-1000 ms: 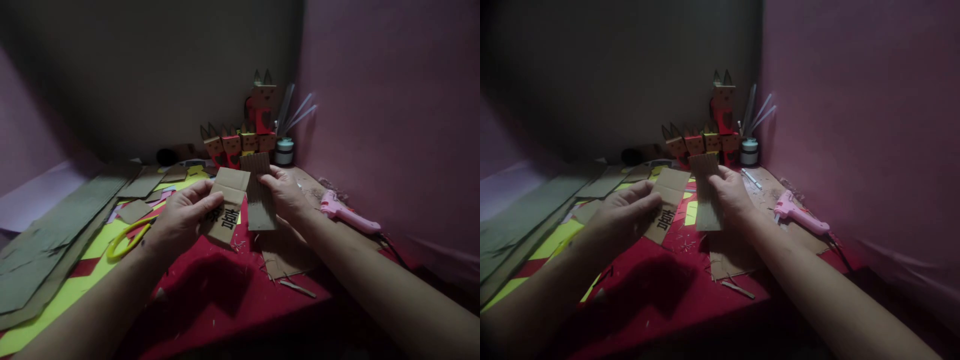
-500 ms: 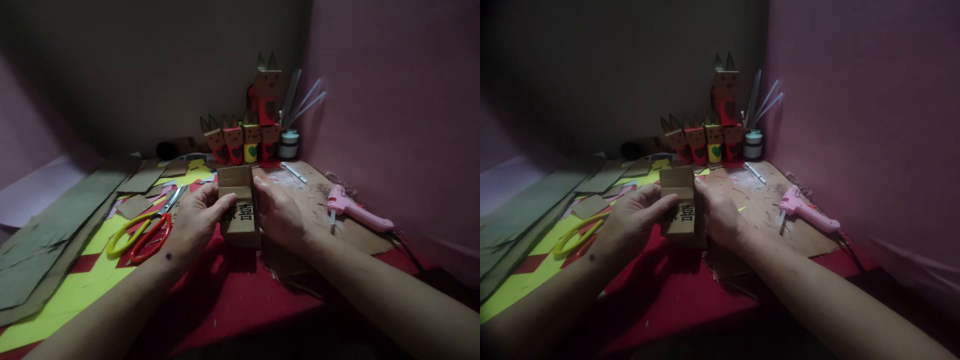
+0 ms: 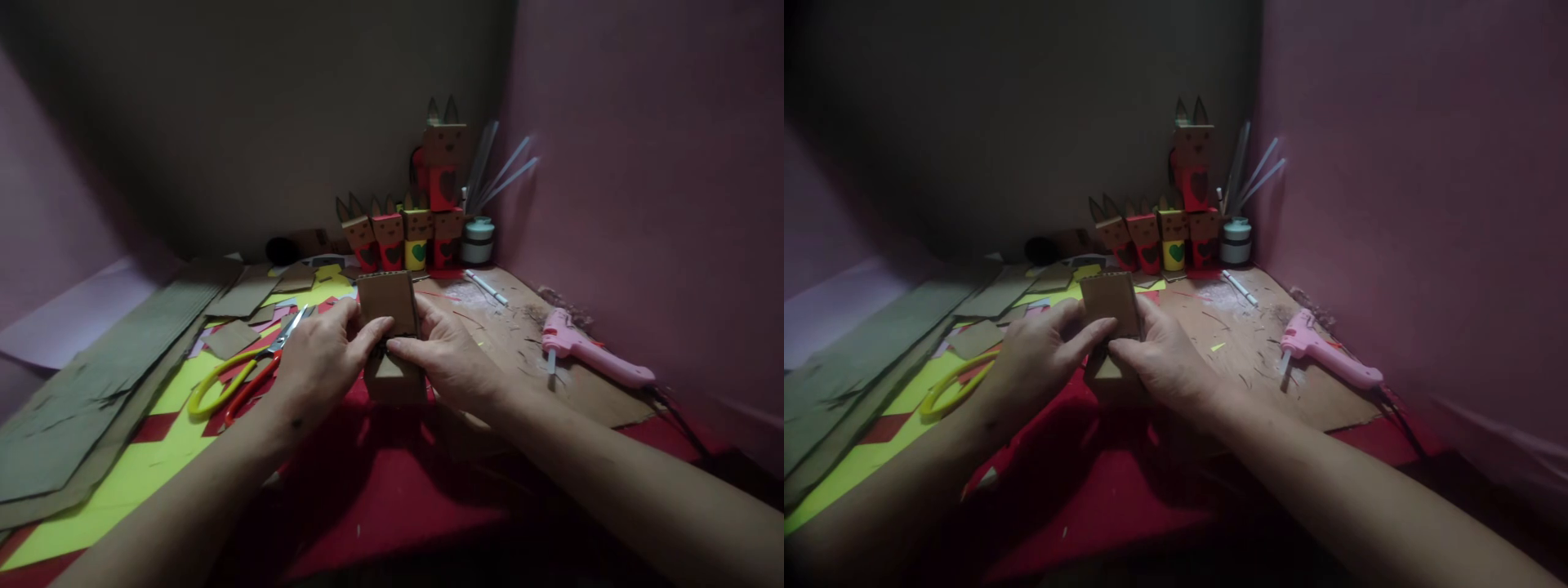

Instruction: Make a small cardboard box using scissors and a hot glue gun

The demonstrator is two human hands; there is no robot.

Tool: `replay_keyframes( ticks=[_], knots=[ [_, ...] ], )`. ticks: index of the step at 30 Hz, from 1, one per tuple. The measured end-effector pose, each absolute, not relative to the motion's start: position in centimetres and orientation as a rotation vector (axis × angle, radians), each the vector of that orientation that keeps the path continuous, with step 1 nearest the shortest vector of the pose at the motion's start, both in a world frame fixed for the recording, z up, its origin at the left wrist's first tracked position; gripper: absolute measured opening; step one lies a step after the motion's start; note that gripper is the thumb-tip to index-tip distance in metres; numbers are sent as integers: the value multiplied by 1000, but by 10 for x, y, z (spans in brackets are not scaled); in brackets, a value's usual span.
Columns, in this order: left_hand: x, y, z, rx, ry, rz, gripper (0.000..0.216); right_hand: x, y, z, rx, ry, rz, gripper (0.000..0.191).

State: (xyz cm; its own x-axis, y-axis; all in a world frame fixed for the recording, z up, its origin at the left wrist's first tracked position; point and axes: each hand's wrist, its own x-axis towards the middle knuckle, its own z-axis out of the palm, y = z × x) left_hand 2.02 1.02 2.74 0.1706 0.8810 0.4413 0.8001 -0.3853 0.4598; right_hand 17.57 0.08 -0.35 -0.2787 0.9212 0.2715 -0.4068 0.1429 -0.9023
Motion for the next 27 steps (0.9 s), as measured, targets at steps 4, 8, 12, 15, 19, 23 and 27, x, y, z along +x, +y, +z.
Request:
replay_keyframes(
  ticks=[4, 8, 12, 15, 19, 23, 27],
  knots=[
    [22, 11, 23, 2276, 1602, 1220, 31, 177, 0, 8, -544, -1211, 1510, 45],
    [26, 14, 18, 2108, 1252, 1309, 25, 178, -2, 16, -473, -1182, 1678, 49],
    [26, 13, 13, 2016, 1198, 1301, 28, 180, -4, 14, -461, -1204, 1712, 58],
    [25, 12, 10, 1995, 1200, 1324, 27, 181, -5, 11, -466, -1247, 1698, 60],
    [28, 10, 13, 1802, 1023, 1376, 24, 184, -3, 13, -483, -1302, 1678, 57],
    [31, 8, 18, 1546, 870, 1476, 21, 183, -6, 16, -524, -1272, 1694, 54],
    [29, 12, 17, 1408, 861, 1550, 22, 177, -16, 10, -615, -1210, 1641, 66]
  ],
)
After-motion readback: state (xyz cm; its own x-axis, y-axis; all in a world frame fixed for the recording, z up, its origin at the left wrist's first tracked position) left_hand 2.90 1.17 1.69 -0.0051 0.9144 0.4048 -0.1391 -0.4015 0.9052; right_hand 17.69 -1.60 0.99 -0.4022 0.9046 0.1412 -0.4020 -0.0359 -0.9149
